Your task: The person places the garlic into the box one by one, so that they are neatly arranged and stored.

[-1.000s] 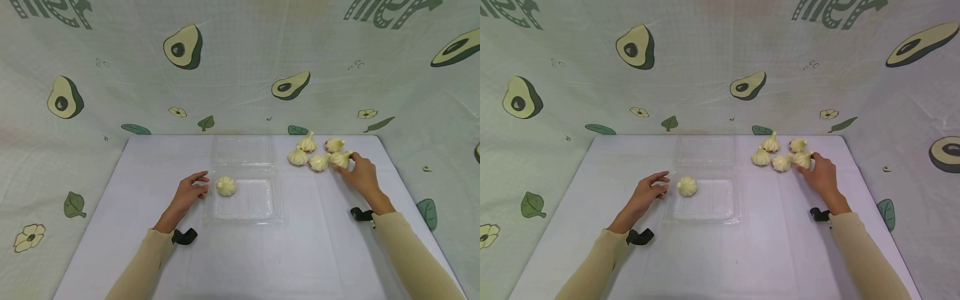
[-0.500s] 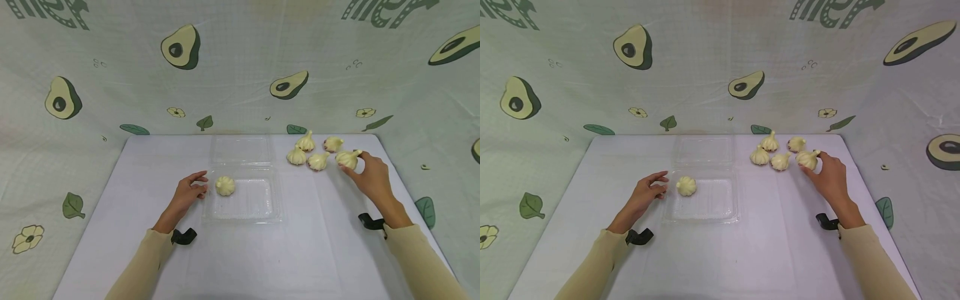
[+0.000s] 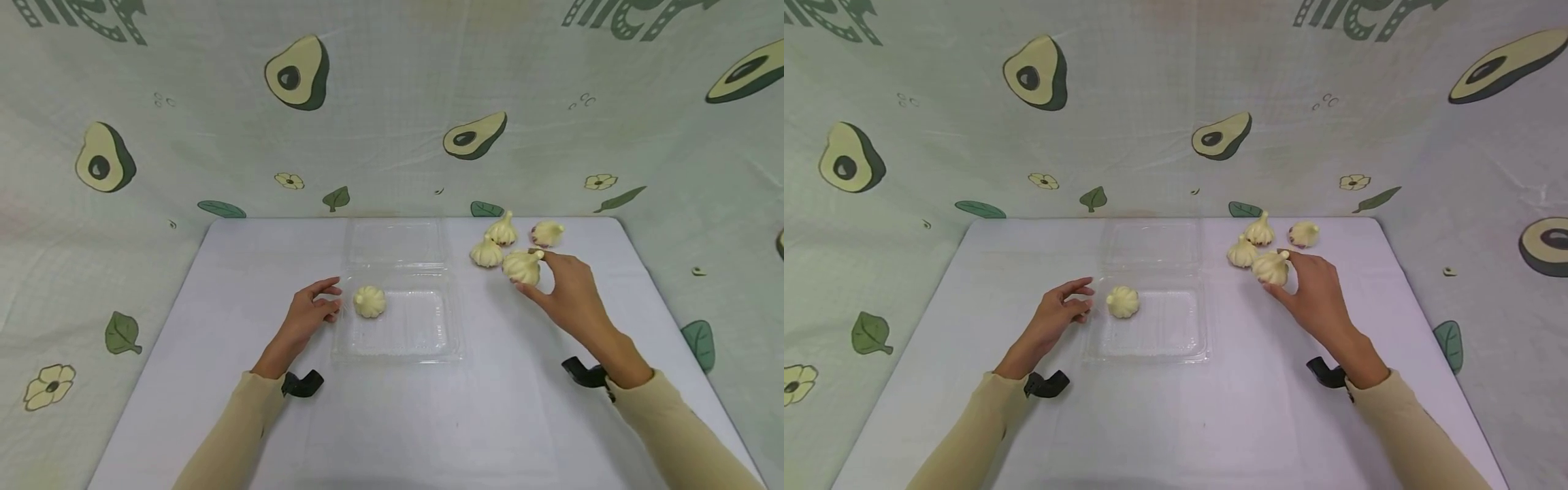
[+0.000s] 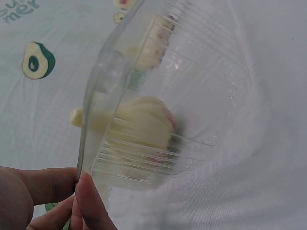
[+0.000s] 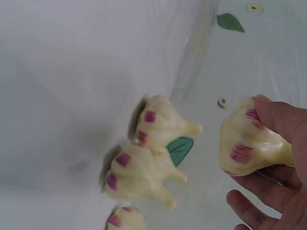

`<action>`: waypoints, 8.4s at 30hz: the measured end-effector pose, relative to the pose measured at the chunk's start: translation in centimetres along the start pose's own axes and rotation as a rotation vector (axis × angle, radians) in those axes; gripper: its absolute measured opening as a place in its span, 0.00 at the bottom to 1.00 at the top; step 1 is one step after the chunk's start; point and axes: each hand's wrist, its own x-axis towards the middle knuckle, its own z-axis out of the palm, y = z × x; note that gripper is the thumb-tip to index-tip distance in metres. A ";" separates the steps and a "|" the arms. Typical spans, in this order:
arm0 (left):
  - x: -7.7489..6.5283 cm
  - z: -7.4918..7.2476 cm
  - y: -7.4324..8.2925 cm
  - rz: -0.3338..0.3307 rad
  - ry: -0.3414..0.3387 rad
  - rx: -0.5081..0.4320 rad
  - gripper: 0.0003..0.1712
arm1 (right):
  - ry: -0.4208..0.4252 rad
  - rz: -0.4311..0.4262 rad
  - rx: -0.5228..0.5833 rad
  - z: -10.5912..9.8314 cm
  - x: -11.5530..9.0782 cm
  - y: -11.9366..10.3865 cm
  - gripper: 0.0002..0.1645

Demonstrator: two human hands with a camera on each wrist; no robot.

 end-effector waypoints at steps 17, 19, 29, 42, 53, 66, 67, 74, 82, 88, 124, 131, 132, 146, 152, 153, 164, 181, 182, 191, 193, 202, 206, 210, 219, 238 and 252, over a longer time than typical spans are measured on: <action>0.1 0.0 -0.1 -0.002 0.012 -0.002 0.32 | -0.161 -0.254 0.077 4.3 1.6 -7.4 0.37; 0.1 0.0 -0.1 -0.002 0.011 -0.003 0.32 | -0.178 -0.278 0.087 4.8 1.9 -8.0 0.38; 0.3 0.0 -0.2 0.002 0.002 -0.010 0.32 | -0.240 -0.430 0.046 7.1 3.1 -10.2 0.38; 0.3 0.1 -0.2 0.005 0.008 -0.020 0.32 | -0.335 -0.517 0.005 8.5 4.3 -11.6 0.36; 0.2 0.1 0.0 0.001 0.013 -0.014 0.31 | -0.402 -0.595 -0.094 9.7 5.2 -12.1 0.36; 0.3 0.2 -0.1 -0.011 0.013 -0.006 0.32 | -0.400 -0.654 -0.158 11.3 5.7 -11.9 0.34; 0.3 0.2 -0.1 -0.013 0.014 -0.007 0.32 | -0.395 -0.661 -0.161 11.4 5.7 -11.9 0.34; 0.3 0.4 -0.1 -0.017 0.005 -0.010 0.33 | -0.390 -0.682 -0.166 11.6 5.7 -11.7 0.35; 0.2 0.6 -0.1 -0.027 0.012 -0.012 0.33 | -0.305 -0.737 -0.148 11.8 5.5 -11.6 0.36; 0.1 0.5 -0.1 -0.027 0.014 -0.012 0.33 | -0.332 -0.698 -0.176 11.2 5.4 -11.5 0.35; 0.0 0.3 -0.4 0.021 0.008 -0.003 0.32 | 0.002 -0.007 -0.248 2.5 0.0 3.0 0.54; 0.0 0.3 -0.4 0.018 0.009 0.001 0.32 | -0.052 0.087 -0.239 2.7 -0.2 4.2 0.55; 0.0 0.3 -0.4 0.019 0.008 0.000 0.32 | -0.055 0.091 -0.235 2.9 -0.3 4.4 0.55; -0.1 0.3 -0.4 0.012 0.010 0.000 0.32 | -0.117 0.129 -0.180 4.7 0.6 6.1 0.51; -0.1 0.3 -0.4 0.013 0.009 0.003 0.32 | -0.136 0.150 -0.157 4.9 1.4 6.5 0.49; -0.1 0.3 -0.4 0.013 0.008 0.002 0.32 | -0.136 0.153 -0.156 5.0 1.5 6.6 0.49; 0.0 0.3 -0.6 0.015 0.008 -0.007 0.32 | -0.144 0.173 -0.133 5.6 2.7 7.0 0.44; -0.1 0.4 -0.5 0.005 0.018 -0.010 0.32 | -0.122 0.228 -0.027 5.7 2.9 7.1 0.42; -0.1 0.4 -0.5 0.004 0.018 -0.010 0.32 | -0.116 0.232 -0.023 5.6 2.8 7.0 0.42; -0.1 0.4 -0.4 0.022 0.012 -0.009 0.32 | -0.016 0.187 -0.005 3.2 1.5 5.6 0.41; -0.1 0.3 -0.4 0.023 0.014 -0.010 0.32 | -0.006 0.179 -0.002 2.6 1.3 5.1 0.40; 0.0 0.3 -0.5 0.013 0.012 -0.015 0.32 | 0.005 0.091 0.049 1.1 0.8 1.3 0.37; -0.1 0.3 -0.4 0.010 0.014 -0.014 0.32 | 0.024 0.009 0.072 1.4 0.6 -0.5 0.36; -0.1 0.3 -0.3 0.003 0.018 -0.023 0.32 | 0.008 -0.063 0.089 2.0 0.4 -2.2 0.36; -0.2 0.4 -0.3 0.001 0.020 -0.029 0.32 | -0.030 -0.166 0.131 3.4 0.4 -5.3 0.38; -0.1 0.4 -0.5 0.017 0.010 -0.042 0.32 | -0.187 -0.264 0.098 6.3 1.1 -8.7 0.38; 0.0 0.3 -0.5 0.015 0.012 -0.047 0.32 | -0.201 -0.301 -0.004 7.6 1.3 -8.5 0.38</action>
